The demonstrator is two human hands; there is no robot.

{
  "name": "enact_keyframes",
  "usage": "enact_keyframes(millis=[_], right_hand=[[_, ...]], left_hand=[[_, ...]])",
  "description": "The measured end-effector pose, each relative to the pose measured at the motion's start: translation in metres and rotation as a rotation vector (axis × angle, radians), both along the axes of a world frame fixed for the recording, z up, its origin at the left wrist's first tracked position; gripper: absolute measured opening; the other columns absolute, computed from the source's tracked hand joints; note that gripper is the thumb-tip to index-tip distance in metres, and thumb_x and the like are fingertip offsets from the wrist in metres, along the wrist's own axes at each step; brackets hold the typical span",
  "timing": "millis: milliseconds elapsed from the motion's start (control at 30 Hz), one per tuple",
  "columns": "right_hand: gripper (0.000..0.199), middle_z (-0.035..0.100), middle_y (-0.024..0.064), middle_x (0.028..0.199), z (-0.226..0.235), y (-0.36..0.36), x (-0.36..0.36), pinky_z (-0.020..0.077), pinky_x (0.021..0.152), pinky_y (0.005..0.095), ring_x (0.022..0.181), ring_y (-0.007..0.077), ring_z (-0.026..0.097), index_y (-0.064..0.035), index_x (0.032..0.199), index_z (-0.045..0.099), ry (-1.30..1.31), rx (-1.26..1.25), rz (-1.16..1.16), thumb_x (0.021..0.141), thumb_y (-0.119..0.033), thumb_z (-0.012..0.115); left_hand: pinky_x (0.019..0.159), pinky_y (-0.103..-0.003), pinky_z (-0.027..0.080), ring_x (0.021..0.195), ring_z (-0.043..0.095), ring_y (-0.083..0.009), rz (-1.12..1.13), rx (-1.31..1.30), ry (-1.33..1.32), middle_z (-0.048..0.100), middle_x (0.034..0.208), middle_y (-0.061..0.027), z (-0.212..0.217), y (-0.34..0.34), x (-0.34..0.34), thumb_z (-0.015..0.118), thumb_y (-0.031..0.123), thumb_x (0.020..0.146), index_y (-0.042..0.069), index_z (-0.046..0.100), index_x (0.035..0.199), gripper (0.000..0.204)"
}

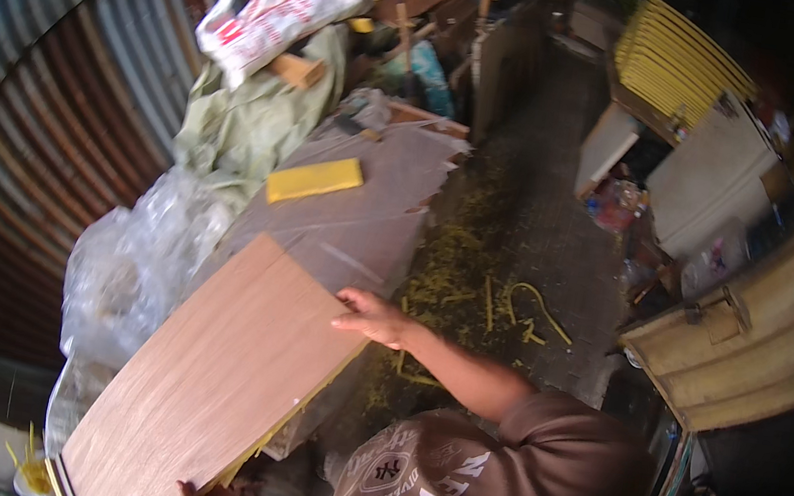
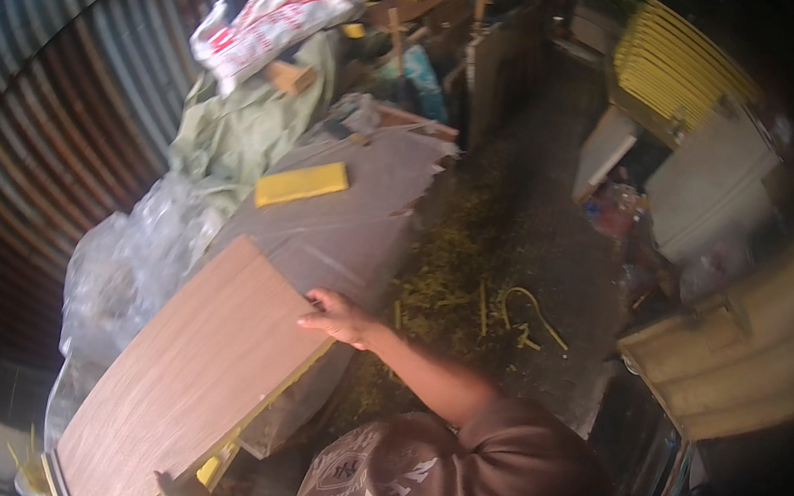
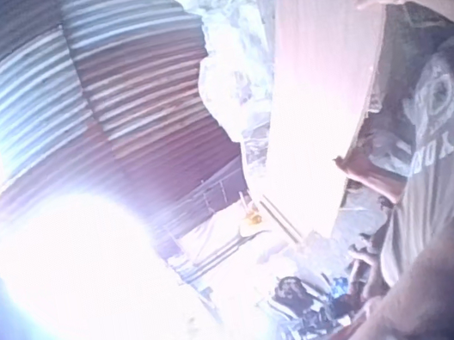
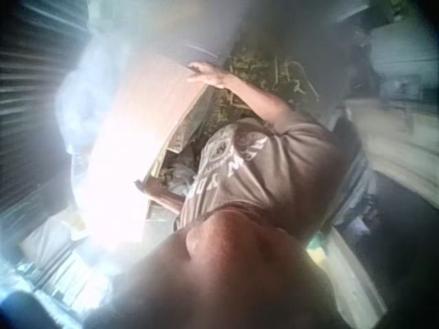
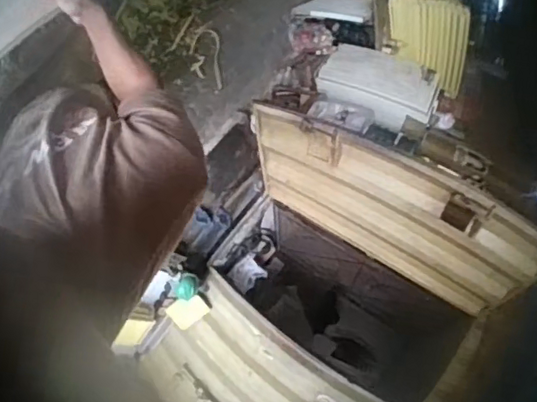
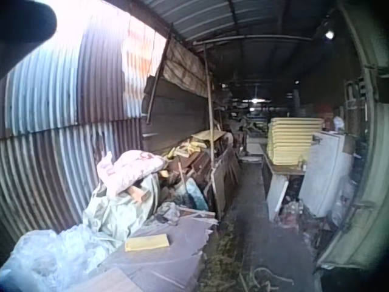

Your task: The person picks up a wooden board and places it on a workbench. They attach a yellow foam strip to the board's edge, then use a knife to trim the excess foam. The person repeats this process with a second board, stacking the finished panels.

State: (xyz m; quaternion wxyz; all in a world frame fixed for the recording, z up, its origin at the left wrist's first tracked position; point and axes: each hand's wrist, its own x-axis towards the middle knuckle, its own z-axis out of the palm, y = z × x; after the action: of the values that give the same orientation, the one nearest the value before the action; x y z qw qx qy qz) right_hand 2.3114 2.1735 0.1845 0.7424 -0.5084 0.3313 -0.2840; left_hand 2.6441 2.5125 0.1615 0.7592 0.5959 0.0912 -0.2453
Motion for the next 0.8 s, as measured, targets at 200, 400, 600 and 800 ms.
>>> enact_keyframes(millis=[200, 400, 600, 800], right_hand=[[0.043, 0.064, 0.0113, 0.111, -0.016, -0.066, -0.060, 0.0486, 0.093, 0.0365, 0.108, 0.0201, 0.059, -0.0017, 0.121, 0.058, 0.110, 0.031, -0.151, 0.088, -0.026, 0.073], [0.043, 0.065, 0.0077, 0.110, -0.027, -0.125, -0.075, 0.0458, 0.094, 0.0354, 0.105, 0.0181, 0.059, -0.0058, 0.116, 0.064, 0.060, 0.072, -0.200, 0.090, -0.040, 0.071], [0.032, 0.064, -0.0032, 0.088, -0.065, -0.195, -0.074, 0.0475, 0.074, 0.0250, 0.081, 0.0073, 0.059, -0.0116, 0.110, 0.063, 0.049, 0.217, -0.105, 0.099, -0.042, 0.060], [0.031, 0.065, 0.0032, 0.087, -0.137, -0.297, -0.111, 0.0520, 0.067, 0.0307, 0.070, 0.0123, 0.063, -0.0080, 0.112, 0.062, 0.457, 0.282, -0.135, 0.096, -0.034, 0.066]], left_hand=[[0.106, -0.044, 0.043, 0.119, 0.054, -0.0342, -0.043, 0.024, -0.393, 0.057, 0.126, -0.0227, -0.045, -0.078, -0.038, 0.059, 0.025, 0.095, -0.008, 0.054, 0.126, 0.046], [0.107, -0.044, 0.041, 0.121, 0.054, -0.0266, -0.138, -0.321, -0.076, 0.059, 0.129, -0.0144, -0.041, -0.135, -0.036, 0.053, 0.030, 0.102, 0.000, 0.055, 0.127, 0.039], [0.106, -0.043, 0.042, 0.119, 0.055, -0.0260, -0.068, -0.309, -0.044, 0.060, 0.127, -0.0141, -0.041, -0.175, -0.044, 0.062, 0.029, 0.098, -0.001, 0.056, 0.125, 0.041], [0.107, -0.043, 0.041, 0.120, 0.054, -0.0266, -0.011, -0.298, -0.096, 0.058, 0.130, -0.0155, -0.036, -0.215, -0.053, 0.062, 0.029, 0.098, -0.002, 0.054, 0.126, 0.043]])
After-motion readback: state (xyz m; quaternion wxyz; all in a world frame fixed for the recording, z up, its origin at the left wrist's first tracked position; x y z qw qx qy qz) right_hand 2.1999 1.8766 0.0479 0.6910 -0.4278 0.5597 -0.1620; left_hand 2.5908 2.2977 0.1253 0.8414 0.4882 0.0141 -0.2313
